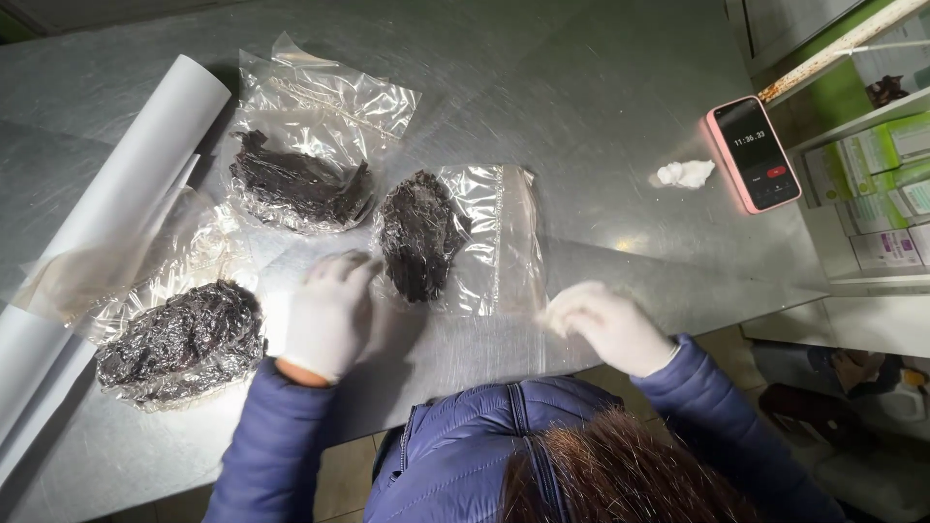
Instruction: Applying labels to bags of dried mushrooms on a stainless steel table.
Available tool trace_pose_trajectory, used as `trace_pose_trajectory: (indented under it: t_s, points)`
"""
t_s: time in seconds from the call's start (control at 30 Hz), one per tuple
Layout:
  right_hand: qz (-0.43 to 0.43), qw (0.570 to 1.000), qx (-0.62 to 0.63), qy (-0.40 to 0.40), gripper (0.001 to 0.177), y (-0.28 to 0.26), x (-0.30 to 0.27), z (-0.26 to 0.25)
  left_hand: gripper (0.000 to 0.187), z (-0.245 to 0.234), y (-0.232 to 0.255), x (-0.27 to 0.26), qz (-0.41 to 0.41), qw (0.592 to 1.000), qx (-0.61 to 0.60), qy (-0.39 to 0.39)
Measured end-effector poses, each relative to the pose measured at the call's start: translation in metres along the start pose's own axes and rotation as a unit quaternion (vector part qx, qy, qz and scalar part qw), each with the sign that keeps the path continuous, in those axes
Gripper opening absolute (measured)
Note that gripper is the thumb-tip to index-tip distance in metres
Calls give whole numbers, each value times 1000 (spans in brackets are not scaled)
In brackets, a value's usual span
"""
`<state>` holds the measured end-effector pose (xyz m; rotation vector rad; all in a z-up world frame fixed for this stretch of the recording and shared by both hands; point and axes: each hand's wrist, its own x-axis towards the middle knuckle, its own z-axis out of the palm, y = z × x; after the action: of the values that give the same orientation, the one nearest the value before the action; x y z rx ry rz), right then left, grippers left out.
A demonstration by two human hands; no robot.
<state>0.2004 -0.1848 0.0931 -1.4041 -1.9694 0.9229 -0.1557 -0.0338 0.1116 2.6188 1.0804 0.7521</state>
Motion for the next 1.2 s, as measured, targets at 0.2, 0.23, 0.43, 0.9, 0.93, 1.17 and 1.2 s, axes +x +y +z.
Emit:
trace_pose_trajectory:
  t_s: [0.2, 0.23, 0.43, 0.9, 0.93, 1.17, 1.2]
  points:
    - [185, 926, 265, 197, 11, 5, 0, -13, 29, 73, 63, 87, 52, 984, -40, -165]
    - [184, 925, 265, 198, 11, 4, 0, -14, 29, 94, 61, 91, 52, 984, -39, -165]
    - [182, 925, 269, 196, 10, 22, -18, -20, 29, 149, 53, 92, -2, 950, 97, -298]
    - [-19, 957, -105, 268, 16, 4, 93, -10, 122, 104, 78, 88, -61, 927, 183, -323]
    - [-22, 957, -107, 270, 16, 16, 93, 6, 122, 108, 80, 88, -61, 927, 185, -320]
    - [136, 961, -225, 86, 21, 50, 113, -1, 125, 111, 77, 86, -70, 907, 192, -368]
    - [118, 942, -293, 114, 24, 58, 118, -14, 127, 108, 77, 88, -76, 911, 185, -362]
